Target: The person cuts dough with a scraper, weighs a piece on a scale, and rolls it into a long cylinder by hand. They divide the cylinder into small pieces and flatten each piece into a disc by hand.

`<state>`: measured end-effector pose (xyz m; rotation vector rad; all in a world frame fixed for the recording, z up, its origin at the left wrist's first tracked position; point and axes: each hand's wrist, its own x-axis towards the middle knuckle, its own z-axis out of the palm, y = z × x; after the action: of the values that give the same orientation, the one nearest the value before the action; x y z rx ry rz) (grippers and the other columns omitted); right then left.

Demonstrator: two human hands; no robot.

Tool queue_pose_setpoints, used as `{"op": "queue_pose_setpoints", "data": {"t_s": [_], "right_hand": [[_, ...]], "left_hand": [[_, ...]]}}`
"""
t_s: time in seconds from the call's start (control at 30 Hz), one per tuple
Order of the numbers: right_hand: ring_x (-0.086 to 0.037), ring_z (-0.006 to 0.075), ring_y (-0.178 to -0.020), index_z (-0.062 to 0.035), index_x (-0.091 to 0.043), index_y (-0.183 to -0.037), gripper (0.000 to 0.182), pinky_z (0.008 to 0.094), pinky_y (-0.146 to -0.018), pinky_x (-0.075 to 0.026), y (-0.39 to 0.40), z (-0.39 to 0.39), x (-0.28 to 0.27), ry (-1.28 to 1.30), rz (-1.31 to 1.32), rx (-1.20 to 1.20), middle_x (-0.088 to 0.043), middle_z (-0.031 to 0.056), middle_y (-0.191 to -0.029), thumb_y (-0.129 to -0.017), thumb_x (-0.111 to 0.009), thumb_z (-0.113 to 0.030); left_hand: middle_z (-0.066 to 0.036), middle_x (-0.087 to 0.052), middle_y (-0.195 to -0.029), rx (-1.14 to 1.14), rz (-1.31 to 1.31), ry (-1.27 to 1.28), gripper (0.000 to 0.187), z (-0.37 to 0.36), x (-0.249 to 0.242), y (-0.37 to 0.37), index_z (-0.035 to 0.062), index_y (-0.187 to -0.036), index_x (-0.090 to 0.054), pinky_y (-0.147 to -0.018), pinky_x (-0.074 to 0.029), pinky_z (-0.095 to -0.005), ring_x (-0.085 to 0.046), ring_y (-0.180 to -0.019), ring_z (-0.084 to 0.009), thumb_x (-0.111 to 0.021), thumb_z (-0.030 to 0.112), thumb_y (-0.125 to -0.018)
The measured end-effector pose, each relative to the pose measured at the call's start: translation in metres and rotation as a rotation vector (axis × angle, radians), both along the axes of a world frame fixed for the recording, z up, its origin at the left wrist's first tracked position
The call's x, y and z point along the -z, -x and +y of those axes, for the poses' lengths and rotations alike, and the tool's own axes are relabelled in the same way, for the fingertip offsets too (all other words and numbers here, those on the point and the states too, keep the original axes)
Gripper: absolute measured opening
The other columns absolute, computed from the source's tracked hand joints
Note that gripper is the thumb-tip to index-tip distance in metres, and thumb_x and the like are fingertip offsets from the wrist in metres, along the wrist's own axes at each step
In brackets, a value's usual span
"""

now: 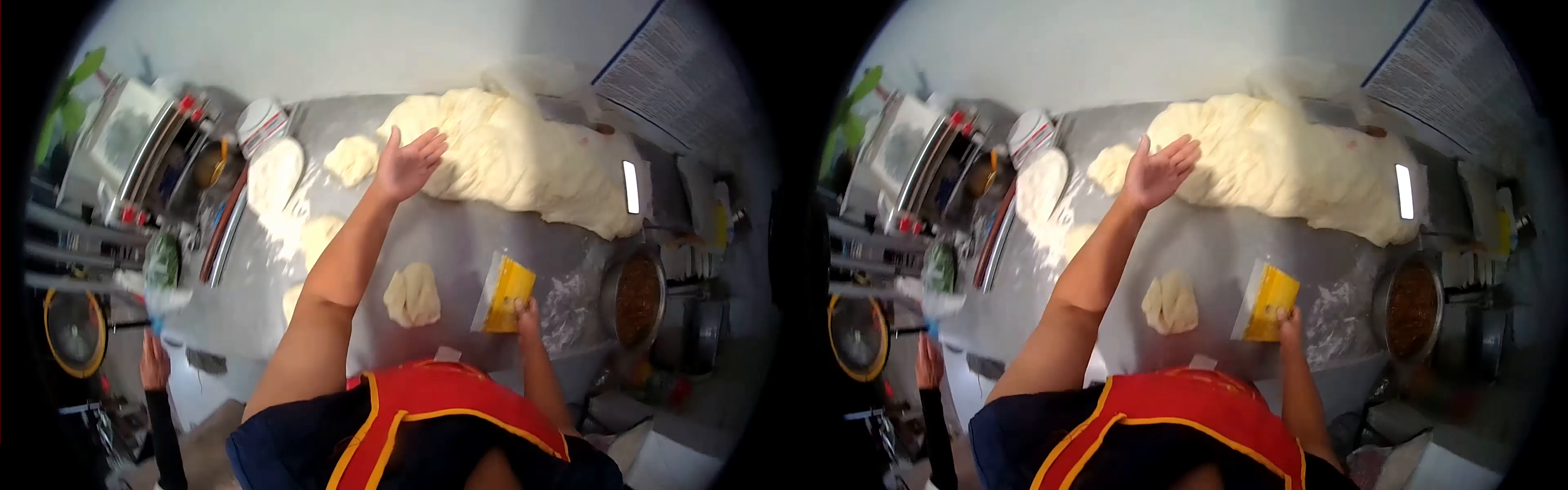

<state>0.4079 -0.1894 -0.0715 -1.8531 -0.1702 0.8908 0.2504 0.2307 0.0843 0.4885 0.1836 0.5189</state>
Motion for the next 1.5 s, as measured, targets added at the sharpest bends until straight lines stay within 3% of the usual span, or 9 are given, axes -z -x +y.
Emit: {"op": "queue_pose_setpoints", "data": {"t_s": [0.17, 0.3, 0.43, 0.6, 0.7, 0.87, 1.0, 1.3, 1.5], "right_hand": [[-0.056, 0.0296, -0.106, 0.0057, -0.046, -0.124, 0.044, 0.0392, -0.094, -0.043, -0.022, 0.013, 0.004, 0.173, -0.622, -0.268, -0.056, 0.0188, -0.119, -0.095, -0.056, -0.027], [-0.037, 0.0351, -0.135, 0.0055, -0.032, -0.141, 0.057, 0.0392, -0.11, -0.029, 0.059, 0.097, -0.153, -0.318, -0.512, -0.395, -0.04, 0.0252, -0.143, -0.1, -0.044, -0.031], [-0.032, 0.0373, -0.137, 0.0022, -0.033, -0.143, 0.051, 0.0438, -0.114, -0.021, 0.135, 0.133, -0.154, -0.515, -0.689, -0.76, -0.039, 0.0228, -0.145, -0.102, -0.038, -0.028], [-0.028, 0.0406, -0.138, -0.0084, -0.037, -0.145, 0.05, 0.047, -0.114, -0.019, 0.14, 0.153, -0.102, -0.534, -0.642, -0.85, -0.039, 0.0176, -0.147, -0.099, -0.041, -0.028], [-0.029, 0.0431, -0.137, -0.0065, -0.035, -0.145, 0.057, 0.049, -0.113, -0.02, 0.133, 0.16, -0.084, -0.199, -0.688, -0.883, -0.036, 0.0192, -0.148, -0.096, -0.046, -0.034], [-0.032, 0.0441, -0.133, -0.0039, -0.031, -0.145, 0.078, 0.0538, -0.111, -0.023, 0.123, 0.147, -0.045, -0.378, -0.914, -0.886, -0.036, 0.0245, -0.144, -0.084, -0.065, -0.039], [-0.032, 0.046, -0.132, -0.005, -0.03, -0.145, 0.091, 0.057, -0.11, -0.025, 0.156, 0.133, -0.057, -0.45, -1.198, -0.988, -0.037, 0.0261, -0.142, -0.074, -0.076, -0.038], [-0.057, 0.0352, -0.108, -0.0046, -0.062, -0.117, 0.052, 0.0417, -0.095, -0.044, 0.16, 0.212, -0.041, -0.319, -1.015, -1.182, -0.063, 0.0163, -0.113, -0.074, -0.077, -0.03], [-0.056, 0.0296, -0.113, -0.0022, -0.047, -0.138, 0.068, 0.0436, -0.097, -0.044, 0.142, 0.326, -0.105, 0.191, -0.064, -0.777, -0.055, 0.0163, -0.129, -0.08, -0.071, -0.028]], "left_hand": [[-0.014, -0.035, -0.15, -0.097, 0.067, 0.128, 0.085, -0.084, -0.014, 0.047, -0.0004, -0.147, -0.027, -0.116, -0.021, -0.0377, -0.033, -0.137, -0.0256, -0.022, 0.067, -0.095], [-0.009, -0.051, -0.137, -0.199, 0.501, 0.032, 0.065, -0.161, 0.049, 0.037, 0.0049, -0.135, -0.047, -0.106, -0.032, -0.0357, -0.047, -0.122, -0.0204, -0.031, 0.057, -0.099], [-0.007, -0.047, -0.132, -0.635, 0.649, -0.958, 0.057, -0.234, 0.152, 0.029, 0.0113, -0.136, -0.042, -0.1, -0.037, -0.0318, -0.045, -0.12, -0.0182, -0.033, 0.055, -0.1], [-0.006, -0.03, -0.152, -0.411, 0.16, 0.213, 0.067, -0.278, 0.046, 0.057, 0.0095, -0.15, -0.024, -0.108, -0.032, -0.0315, -0.033, -0.135, -0.0176, -0.029, 0.054, -0.101], [-0.007, -0.034, -0.151, -0.157, 0.202, 0.087, 0.069, -0.283, -0.003, 0.103, 0.0122, -0.15, -0.028, -0.108, -0.032, -0.0312, -0.034, -0.135, -0.0199, -0.033, 0.058, -0.098], [-0.026, -0.039, -0.144, -0.657, 1.535, -1.244, 0.078, -0.265, 0.08, 0.187, -0.001, -0.145, -0.032, -0.112, -0.025, -0.0496, -0.035, -0.135, -0.0401, -0.063, 0.044, -0.089], [-0.026, -0.021, -0.152, -0.659, 2.086, -1.315, 0.096, -0.252, 0.074, 0.271, 0.0139, -0.149, -0.028, -0.11, -0.02, -0.0597, -0.021, -0.139, -0.0473, -0.075, 0.047, -0.073], [-0.016, -0.056, -0.122, -0.907, 1.597, -1.562, 0.052, -0.188, 0.112, 0.34, 0.0137, -0.127, -0.059, -0.093, -0.045, -0.0459, -0.054, -0.11, -0.0376, -0.07, 0.03, -0.079], [-0.008, -0.061, -0.117, -0.729, 1.054, -0.484, 0.043, -0.145, 0.109, 0.406, 0.0128, -0.124, -0.058, -0.092, -0.048, -0.0356, -0.058, -0.107, -0.0201, -0.073, 0.025, -0.085]]}}
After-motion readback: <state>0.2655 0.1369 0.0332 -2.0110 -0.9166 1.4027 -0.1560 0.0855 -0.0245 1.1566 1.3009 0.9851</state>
